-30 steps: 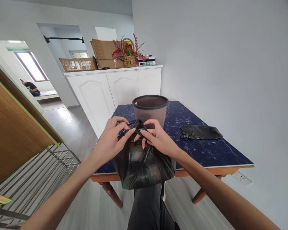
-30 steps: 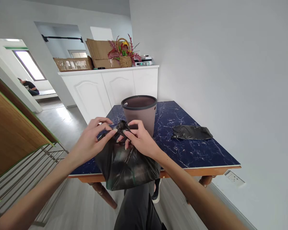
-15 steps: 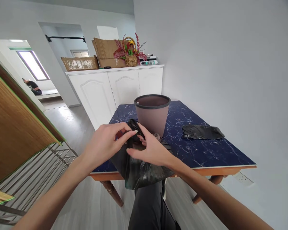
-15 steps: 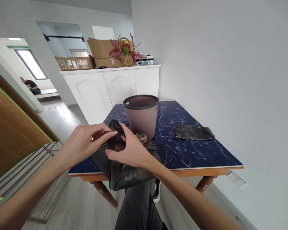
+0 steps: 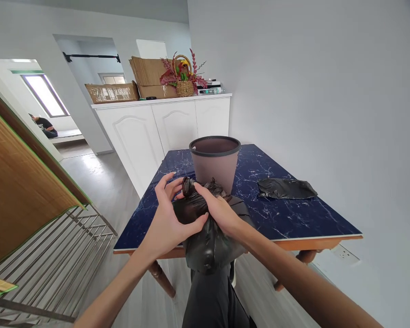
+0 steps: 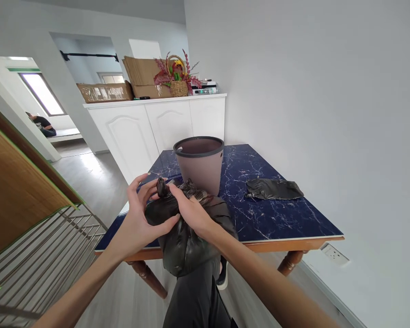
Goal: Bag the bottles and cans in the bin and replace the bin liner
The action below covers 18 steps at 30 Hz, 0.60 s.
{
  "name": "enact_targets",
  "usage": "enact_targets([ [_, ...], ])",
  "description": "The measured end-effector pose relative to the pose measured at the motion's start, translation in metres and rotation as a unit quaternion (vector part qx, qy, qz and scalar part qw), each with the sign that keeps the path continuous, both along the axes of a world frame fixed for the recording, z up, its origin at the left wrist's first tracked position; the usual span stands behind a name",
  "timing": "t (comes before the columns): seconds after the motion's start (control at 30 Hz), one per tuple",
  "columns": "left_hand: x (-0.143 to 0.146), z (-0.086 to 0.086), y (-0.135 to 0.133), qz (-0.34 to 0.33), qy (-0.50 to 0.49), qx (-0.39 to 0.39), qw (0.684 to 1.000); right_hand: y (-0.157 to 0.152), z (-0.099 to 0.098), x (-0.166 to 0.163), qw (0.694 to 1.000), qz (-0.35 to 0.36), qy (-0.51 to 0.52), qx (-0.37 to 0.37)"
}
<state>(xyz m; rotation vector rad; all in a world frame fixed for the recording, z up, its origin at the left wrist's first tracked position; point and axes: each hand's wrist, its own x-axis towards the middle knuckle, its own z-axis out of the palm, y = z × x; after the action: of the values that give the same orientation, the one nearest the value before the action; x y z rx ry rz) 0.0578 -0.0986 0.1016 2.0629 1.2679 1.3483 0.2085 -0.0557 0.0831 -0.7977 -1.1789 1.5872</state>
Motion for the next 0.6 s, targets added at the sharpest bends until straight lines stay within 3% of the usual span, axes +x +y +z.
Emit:
enact_targets([
  [0.2,0.006,-0.01,0.007,0.021,0.032,-0.065,0.997,-0.001,0.001,0.009,1.0,0.011,0.005,0.015],
  [0.37,0.006,-0.003,0.011,0.044,0.095,-0.084,0.991,0.0,0.002,0.023,0.997,-0.004,-0.058,0.055],
  [0.5,0.007,0.007,0.012,0.022,0.165,-0.08,0.983,-0.002,0.008,0.038,0.993,0.077,-0.073,0.053],
  [0.6,0.008,0.011,0.012,0.001,0.172,-0.08,0.982,-0.002,0.014,0.054,0.977,0.146,-0.111,0.109],
])
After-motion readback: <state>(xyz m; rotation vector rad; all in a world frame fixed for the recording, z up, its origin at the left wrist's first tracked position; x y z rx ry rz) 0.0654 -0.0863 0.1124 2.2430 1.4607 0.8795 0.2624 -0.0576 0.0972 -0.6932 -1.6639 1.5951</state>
